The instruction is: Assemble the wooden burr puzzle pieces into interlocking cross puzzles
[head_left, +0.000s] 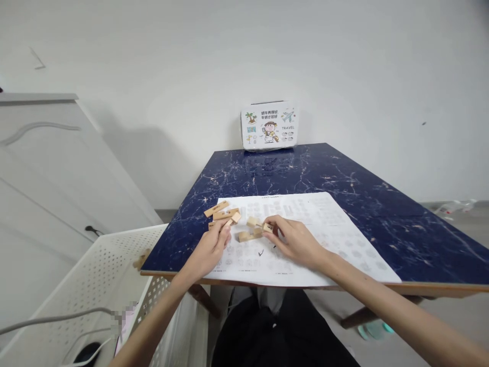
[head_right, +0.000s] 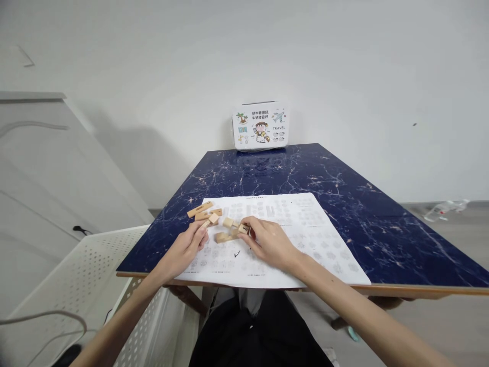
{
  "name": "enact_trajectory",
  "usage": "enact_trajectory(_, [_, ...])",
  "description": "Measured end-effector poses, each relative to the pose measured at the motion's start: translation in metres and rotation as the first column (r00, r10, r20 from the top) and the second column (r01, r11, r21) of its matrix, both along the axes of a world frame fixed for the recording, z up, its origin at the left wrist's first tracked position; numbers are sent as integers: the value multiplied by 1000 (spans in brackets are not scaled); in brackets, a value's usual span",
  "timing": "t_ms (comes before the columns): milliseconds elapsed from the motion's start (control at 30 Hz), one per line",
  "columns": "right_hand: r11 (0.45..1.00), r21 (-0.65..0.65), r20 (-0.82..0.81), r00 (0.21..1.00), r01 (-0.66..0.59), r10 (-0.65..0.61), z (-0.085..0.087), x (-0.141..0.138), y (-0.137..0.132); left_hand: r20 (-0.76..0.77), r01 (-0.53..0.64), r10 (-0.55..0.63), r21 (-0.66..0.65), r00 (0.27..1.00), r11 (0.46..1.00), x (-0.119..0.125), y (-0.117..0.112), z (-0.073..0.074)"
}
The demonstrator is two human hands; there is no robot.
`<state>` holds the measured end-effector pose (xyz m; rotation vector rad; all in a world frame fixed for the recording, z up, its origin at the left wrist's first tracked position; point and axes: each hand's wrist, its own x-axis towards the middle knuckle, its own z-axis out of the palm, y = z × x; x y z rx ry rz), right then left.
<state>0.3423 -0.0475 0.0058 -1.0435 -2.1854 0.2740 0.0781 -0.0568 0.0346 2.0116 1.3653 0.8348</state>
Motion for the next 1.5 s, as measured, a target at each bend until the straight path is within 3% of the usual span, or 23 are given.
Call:
enact_trajectory(233, [999, 44, 7, 1000, -8, 7, -1, 1, 0, 55, -38, 39, -8, 998, 999, -1, 1, -6])
enact_trajectory(700, [998, 66, 25, 1000, -6, 5, -2, 1, 0, 10, -53, 52, 9, 999, 999, 0, -2, -1])
enact_trajectory(867, [999, 41, 20, 1000, -19, 18, -1, 2, -1, 163, -7, 20, -78, 986, 997, -1, 0, -5])
enact_trajectory(1033, [998, -17, -61, 996, -60, 59, 7, 0, -4, 322, 94, -33, -178, 946, 980, 3, -8, 4])
enact_trajectory(1133, [992, -67, -148, 985, -104, 94, 16, -5, -9, 424, 179, -80, -199, 902, 963, 10, -16, 13])
enact_trajectory(1233, [986, -102, -227, 968, -133, 107, 24, -9, -16, 577, 264, -87, -229, 812, 937, 17, -21, 21])
enact_trajectory(1400, [971, -183, -433, 899, -156, 63, 28, -12, -21, 787, 379, 57, -358, 614, 853, 23, -26, 24])
enact_trajectory(1500, [949, -228, -564, 824, -218, 53, 30, -17, -21, 819, 447, 131, -430, 559, 784, 25, -27, 22])
